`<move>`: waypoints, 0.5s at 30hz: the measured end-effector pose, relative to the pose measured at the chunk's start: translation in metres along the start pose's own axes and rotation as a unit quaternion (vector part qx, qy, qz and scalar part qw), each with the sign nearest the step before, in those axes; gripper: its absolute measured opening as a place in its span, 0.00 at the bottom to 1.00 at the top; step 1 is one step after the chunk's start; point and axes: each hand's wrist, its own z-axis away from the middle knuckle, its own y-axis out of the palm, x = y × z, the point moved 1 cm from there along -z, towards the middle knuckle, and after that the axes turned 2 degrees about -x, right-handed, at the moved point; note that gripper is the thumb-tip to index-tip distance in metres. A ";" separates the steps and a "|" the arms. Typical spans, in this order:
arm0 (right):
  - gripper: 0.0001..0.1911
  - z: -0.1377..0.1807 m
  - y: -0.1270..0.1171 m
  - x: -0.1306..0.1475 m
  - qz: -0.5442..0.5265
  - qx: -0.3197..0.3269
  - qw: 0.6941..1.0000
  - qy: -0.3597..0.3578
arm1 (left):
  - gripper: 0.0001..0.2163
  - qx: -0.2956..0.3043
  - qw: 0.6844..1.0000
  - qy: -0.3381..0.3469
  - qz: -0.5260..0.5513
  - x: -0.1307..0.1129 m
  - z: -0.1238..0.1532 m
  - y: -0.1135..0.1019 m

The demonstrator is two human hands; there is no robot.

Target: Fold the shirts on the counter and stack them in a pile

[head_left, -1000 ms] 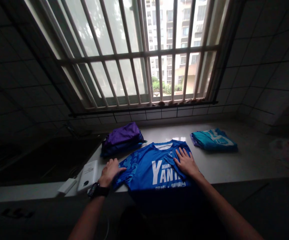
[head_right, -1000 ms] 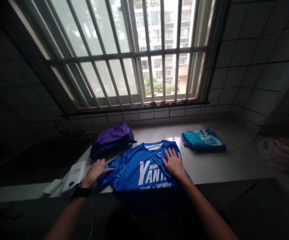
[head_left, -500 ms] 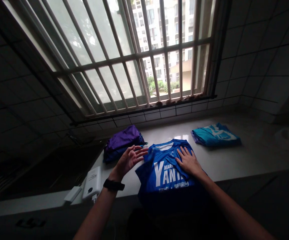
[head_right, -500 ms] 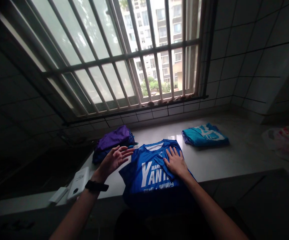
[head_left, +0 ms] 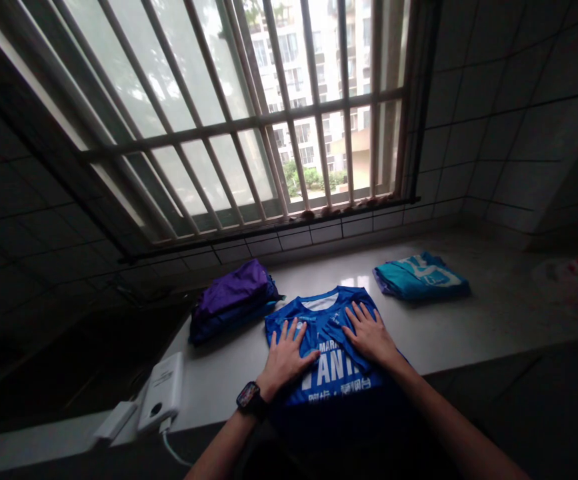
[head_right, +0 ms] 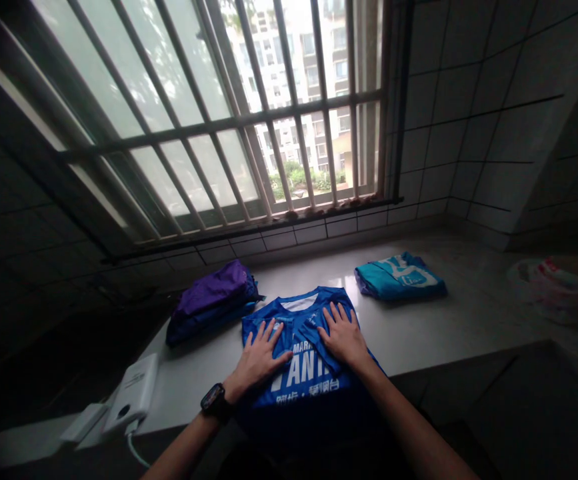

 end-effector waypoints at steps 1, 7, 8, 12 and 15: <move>0.33 0.000 0.000 0.000 -0.001 0.001 1.000 0.001 | 0.37 0.000 0.999 -0.032 -0.014 0.003 -0.005 -0.001; 0.33 -0.001 0.002 0.000 -0.010 -0.008 1.000 0.005 | 0.42 -0.064 0.995 0.064 -0.047 -0.001 -0.008 0.009; 0.33 -0.001 0.002 0.000 -0.012 -0.009 1.000 0.005 | 0.43 -0.071 0.991 0.103 -0.041 -0.003 -0.005 0.015; 0.33 -0.001 0.002 0.001 -0.015 -0.014 1.000 0.006 | 0.40 -0.075 0.984 0.157 -0.026 -0.008 0.008 0.030; 0.32 0.000 0.001 0.001 -0.014 -0.023 1.000 0.009 | 0.38 -0.091 0.979 0.179 -0.027 -0.009 0.015 0.034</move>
